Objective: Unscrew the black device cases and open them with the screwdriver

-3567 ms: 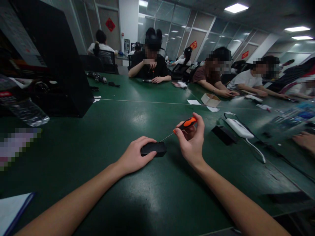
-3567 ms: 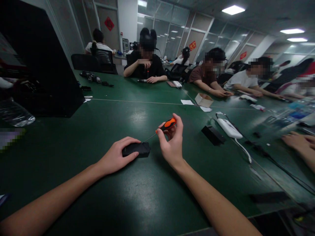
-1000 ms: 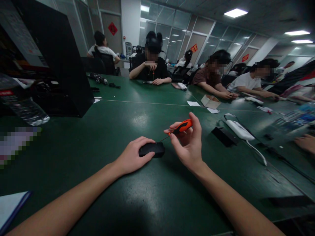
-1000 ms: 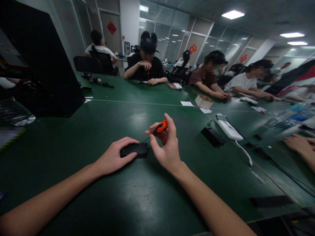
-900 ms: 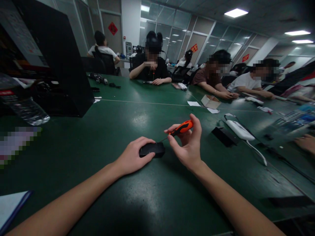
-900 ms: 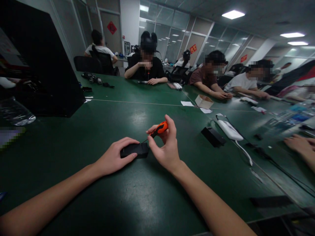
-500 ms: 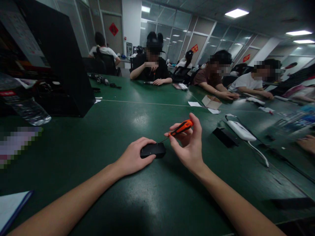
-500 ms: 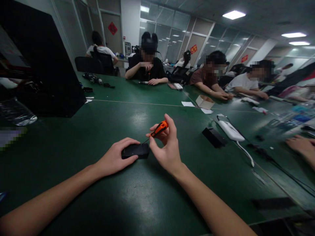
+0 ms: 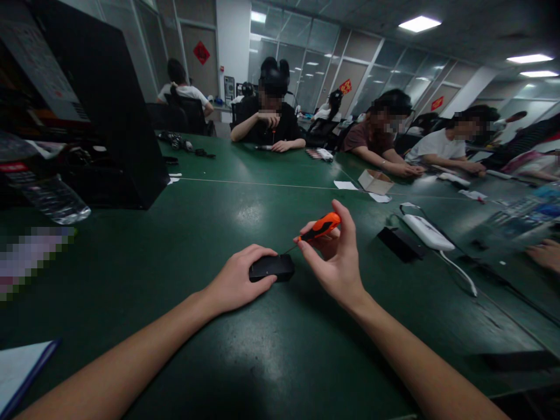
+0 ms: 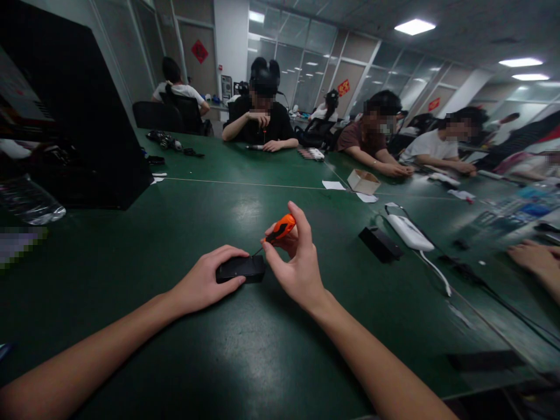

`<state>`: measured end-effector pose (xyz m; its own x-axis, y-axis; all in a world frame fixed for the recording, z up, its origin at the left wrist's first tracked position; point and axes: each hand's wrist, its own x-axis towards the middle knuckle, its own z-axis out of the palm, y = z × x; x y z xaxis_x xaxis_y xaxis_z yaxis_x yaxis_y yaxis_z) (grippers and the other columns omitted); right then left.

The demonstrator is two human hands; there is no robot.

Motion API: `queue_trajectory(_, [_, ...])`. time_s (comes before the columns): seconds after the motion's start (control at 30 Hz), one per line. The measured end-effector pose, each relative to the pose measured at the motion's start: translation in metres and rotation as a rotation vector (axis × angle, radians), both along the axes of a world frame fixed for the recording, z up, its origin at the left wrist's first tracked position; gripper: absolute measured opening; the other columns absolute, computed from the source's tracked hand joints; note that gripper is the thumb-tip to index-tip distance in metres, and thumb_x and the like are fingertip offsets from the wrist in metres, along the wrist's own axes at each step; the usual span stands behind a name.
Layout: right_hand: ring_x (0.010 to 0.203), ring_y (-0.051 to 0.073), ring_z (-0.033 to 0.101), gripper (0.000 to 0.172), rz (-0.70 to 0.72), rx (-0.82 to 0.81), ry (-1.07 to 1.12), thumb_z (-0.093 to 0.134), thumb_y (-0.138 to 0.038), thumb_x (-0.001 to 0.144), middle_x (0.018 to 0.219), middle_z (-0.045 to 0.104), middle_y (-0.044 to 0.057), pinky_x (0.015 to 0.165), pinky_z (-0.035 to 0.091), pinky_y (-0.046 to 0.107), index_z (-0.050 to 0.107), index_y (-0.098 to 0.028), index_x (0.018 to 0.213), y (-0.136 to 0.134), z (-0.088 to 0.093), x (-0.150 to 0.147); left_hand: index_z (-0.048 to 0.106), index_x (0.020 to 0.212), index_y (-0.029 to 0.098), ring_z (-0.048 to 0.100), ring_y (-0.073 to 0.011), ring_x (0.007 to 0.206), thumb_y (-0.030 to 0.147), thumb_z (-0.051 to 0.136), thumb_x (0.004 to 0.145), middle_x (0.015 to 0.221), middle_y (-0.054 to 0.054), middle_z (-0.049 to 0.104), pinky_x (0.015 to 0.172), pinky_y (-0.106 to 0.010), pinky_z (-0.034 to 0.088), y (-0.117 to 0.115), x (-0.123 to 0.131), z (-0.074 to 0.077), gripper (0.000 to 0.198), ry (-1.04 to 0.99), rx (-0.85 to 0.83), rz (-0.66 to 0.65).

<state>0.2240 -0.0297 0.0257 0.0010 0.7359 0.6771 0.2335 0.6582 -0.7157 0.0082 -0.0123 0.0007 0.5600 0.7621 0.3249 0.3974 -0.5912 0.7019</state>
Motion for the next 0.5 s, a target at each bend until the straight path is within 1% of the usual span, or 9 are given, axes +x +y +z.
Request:
queue_trajectory(0.13, [0.086,0.015,0.071,0.077,0.017,0.009,0.083,0.065,-0.012,0.089,0.103,0.063,0.000,0.082,0.067,0.039,0.032,-0.044,0.151,-0.005,0.002,-0.004,0.063,0.123,0.024,0.065,-0.0239,0.108,0.024,0.071,0.087,0.119,-0.005,0.067,0.096,-0.038,0.049,0.001,0.001,0.000,0.037,0.004,0.004,-0.005])
queue_trajectory(0.23, [0.081,0.014,0.071,0.079,0.053,0.026,0.134,0.064,-0.010,0.089,0.100,0.064,-0.001,0.076,0.068,0.035,0.031,-0.045,0.151,-0.010,0.003,-0.009,0.063,0.122,0.023,0.065,-0.0239,0.106,0.025,0.071,0.086,0.117,-0.005,0.068,0.094,-0.038,0.050,0.001,0.001,0.000,0.037,-0.002,0.006,-0.011])
queue_trajectory(0.37, [0.085,0.013,0.072,0.083,0.104,0.030,0.117,0.065,-0.007,0.088,0.103,0.065,-0.001,0.077,0.067,0.034,0.030,-0.047,0.152,-0.015,-0.001,-0.014,0.063,0.121,0.023,0.066,-0.0238,0.104,0.024,0.071,0.086,0.115,-0.006,0.068,0.092,-0.037,0.051,0.000,0.000,0.000,0.036,-0.006,0.003,-0.014])
queue_trajectory(0.5, [0.089,0.013,0.072,0.083,0.125,-0.006,0.096,0.064,-0.007,0.089,0.105,0.065,-0.001,0.076,0.067,0.032,0.029,-0.048,0.152,-0.015,-0.006,-0.014,0.064,0.120,0.023,0.066,-0.0238,0.104,0.024,0.072,0.086,0.115,-0.006,0.068,0.091,-0.037,0.051,0.000,0.001,0.001,0.036,-0.016,-0.006,-0.016])
